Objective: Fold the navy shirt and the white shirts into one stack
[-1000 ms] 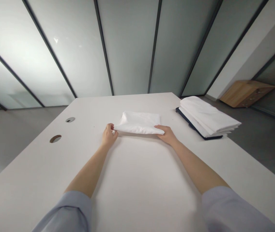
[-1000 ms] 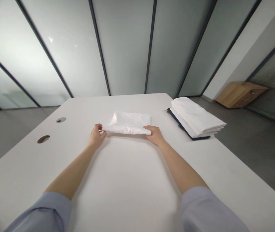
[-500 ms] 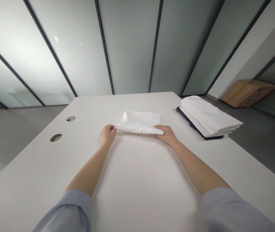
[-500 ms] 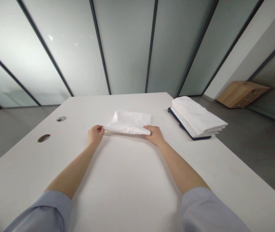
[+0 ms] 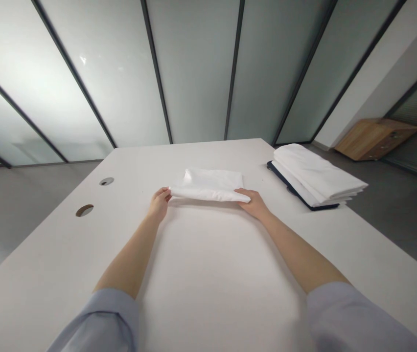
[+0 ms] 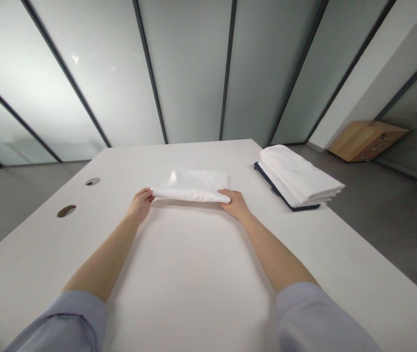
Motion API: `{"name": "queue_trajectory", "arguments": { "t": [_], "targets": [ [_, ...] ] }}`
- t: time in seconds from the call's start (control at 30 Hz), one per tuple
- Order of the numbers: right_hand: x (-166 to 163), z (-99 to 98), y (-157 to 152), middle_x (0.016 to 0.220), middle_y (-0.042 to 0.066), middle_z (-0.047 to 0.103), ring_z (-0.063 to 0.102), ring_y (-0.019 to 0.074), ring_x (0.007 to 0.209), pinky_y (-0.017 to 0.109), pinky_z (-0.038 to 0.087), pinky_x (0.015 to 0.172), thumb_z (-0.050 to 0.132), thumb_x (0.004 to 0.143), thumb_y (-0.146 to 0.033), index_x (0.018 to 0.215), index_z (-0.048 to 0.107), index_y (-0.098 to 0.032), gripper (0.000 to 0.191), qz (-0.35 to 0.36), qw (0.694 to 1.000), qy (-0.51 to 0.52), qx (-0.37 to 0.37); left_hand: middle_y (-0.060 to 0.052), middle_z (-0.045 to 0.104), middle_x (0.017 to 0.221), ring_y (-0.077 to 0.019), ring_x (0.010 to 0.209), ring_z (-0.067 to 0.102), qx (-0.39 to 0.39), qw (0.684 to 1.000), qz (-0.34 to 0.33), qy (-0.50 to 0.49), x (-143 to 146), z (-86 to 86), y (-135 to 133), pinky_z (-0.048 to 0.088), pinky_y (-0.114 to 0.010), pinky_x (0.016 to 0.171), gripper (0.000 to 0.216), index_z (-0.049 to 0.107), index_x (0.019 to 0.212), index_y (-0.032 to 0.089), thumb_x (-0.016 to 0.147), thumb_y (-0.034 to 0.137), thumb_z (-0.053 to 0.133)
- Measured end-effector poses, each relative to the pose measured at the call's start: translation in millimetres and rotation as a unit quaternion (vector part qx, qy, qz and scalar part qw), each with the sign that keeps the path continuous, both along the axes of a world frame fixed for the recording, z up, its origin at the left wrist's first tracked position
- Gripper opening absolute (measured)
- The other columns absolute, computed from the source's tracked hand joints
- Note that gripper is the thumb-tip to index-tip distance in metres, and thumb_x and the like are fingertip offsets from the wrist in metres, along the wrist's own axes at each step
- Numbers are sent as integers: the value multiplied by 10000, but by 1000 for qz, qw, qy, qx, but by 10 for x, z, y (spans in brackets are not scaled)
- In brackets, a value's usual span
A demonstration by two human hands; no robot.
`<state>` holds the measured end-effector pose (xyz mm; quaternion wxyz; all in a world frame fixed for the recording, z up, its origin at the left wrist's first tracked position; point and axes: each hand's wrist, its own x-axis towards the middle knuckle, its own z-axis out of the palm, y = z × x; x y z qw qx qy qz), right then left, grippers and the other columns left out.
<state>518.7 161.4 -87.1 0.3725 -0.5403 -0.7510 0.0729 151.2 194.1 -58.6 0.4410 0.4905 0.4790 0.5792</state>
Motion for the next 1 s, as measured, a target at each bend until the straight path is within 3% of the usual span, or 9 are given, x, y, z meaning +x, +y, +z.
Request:
{"name": "queue_trajectory", "arguments": {
  "t": [0.2, 0.43, 0.53, 0.67, 0.77, 0.83, 0.9, 1.0],
  "targets": [
    [12, -41, 33, 1181, -22, 683, 588, 272, 1176, 501, 397, 1054, 664, 726, -268, 1130, 672, -345, 412, 6, 1000, -16, -1, 6, 591, 757, -161, 798, 578, 69, 991, 62, 94, 21, 16, -24, 471, -290, 778, 203, 560, 822, 211, 730, 392, 554],
    [27, -51, 29, 1211, -19, 669, 567, 263, 1204, 494, 392, 1055, 648, 738, -264, 1153, 658, -346, 423, 17, 1000, -4, -15, 22, 513, 660, -126, 624, 509, 35, 999, 11, -2, 48, 64, -32, 448, -249, 616, 131, 529, 744, 215, 662, 317, 542],
    [6, -43, 22, 1212, -20, 668, 566, 267, 1205, 502, 388, 1058, 668, 722, -270, 1143, 663, -350, 429, 26, 1000, -2, -16, 23, 488, 589, -138, 580, 477, 24, 997, 20, 75, 24, 67, -51, 405, -253, 553, 105, 554, 688, 212, 645, 304, 526],
    [-14, -26, 19, 1207, -1, 671, 564, 272, 1207, 498, 393, 1059, 689, 706, -266, 1125, 678, -326, 424, 35, 999, 10, -13, 5, 511, 585, -182, 649, 524, 30, 977, 59, 204, -55, 6, -27, 431, -289, 607, 146, 574, 650, 213, 687, 308, 469],
    [-7, -18, 15, 1194, 15, 679, 571, 261, 1200, 464, 404, 1061, 684, 713, -259, 1109, 692, -294, 397, 47, 998, 39, -18, -35, 603, 733, -222, 782, 589, 23, 957, 116, 266, -149, -69, 18, 479, -344, 729, 237, 621, 788, 209, 700, 253, 405],
    [1, -12, 5, 1180, 30, 686, 581, 259, 1188, 439, 413, 1059, 676, 724, -270, 1095, 703, -263, 372, 46, 996, 72, -30, -82, 649, 946, -258, 948, 601, 33, 933, 109, 342, -206, -105, 25, 476, -405, 864, 349, 641, 964, 194, 681, 229, 440],
    [5, 2, -14, 1175, 51, 688, 600, 259, 1161, 417, 431, 1044, 671, 732, -291, 1078, 711, -230, 354, 38, 991, 115, -48, -131, 605, 1190, -296, 1140, 543, 71, 904, 59, 417, -236, -118, 1, 417, -460, 996, 508, 590, 1176, 173, 680, 242, 505],
    [-8, 49, -54, 1126, 67, 708, 637, 263, 1094, 406, 465, 1002, 670, 736, -319, 1035, 722, -203, 325, 30, 982, 171, -71, -174, 402, 1457, -335, 1357, 352, 149, 863, -42, 481, -227, -106, -60, 298, -502, 1111, 796, 386, 1416, 143, 684, 349, 620]
  ]
}}
